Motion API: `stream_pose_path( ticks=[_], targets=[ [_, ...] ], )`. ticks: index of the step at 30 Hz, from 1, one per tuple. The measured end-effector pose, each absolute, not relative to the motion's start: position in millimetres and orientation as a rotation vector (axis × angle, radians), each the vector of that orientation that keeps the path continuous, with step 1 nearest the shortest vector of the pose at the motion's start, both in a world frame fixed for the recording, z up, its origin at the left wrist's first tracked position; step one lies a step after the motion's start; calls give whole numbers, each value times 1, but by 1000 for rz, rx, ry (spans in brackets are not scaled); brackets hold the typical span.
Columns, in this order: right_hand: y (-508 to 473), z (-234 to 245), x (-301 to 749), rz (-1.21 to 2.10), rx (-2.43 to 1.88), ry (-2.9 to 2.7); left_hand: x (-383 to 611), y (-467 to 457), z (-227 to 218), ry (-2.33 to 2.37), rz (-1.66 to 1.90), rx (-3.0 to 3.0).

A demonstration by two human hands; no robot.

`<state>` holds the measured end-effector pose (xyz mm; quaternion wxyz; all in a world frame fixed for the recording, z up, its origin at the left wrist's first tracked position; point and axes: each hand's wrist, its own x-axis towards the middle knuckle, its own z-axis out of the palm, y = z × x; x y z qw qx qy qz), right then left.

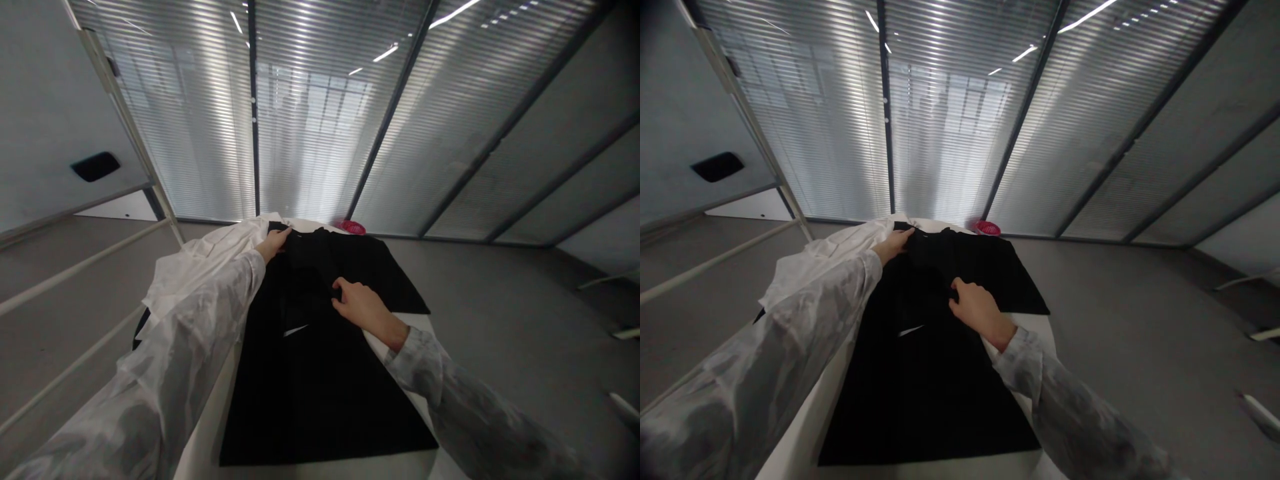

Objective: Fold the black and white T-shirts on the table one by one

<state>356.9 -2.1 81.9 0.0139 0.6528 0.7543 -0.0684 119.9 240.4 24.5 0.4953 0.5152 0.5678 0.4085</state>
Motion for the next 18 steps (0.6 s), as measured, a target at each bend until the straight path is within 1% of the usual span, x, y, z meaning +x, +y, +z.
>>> stream_pose_path(
  ticks=[2, 5, 7, 10, 12, 15, 18],
  targets=[
    [-17, 82, 352, -216, 1933, 2336, 116, 237, 21, 1428, 876, 1264],
    [-39, 83, 351, -98, 1812, 2249, 107, 233, 19, 1478, 753, 1317],
    [-49, 83, 354, -56, 1756, 2208, 102, 233, 22, 1462, 735, 1358],
    [-56, 84, 356, -80, 1708, 2241, 99, 232, 29, 1388, 796, 1392],
    [-59, 84, 352, -154, 1733, 2332, 102, 233, 33, 1341, 874, 1388],
    [-64, 83, 342, -381, 1810, 2492, 107, 235, 36, 1316, 973, 1361],
    [-64, 82, 334, -564, 1775, 2561, 108, 236, 32, 1357, 979, 1336]
  ],
)
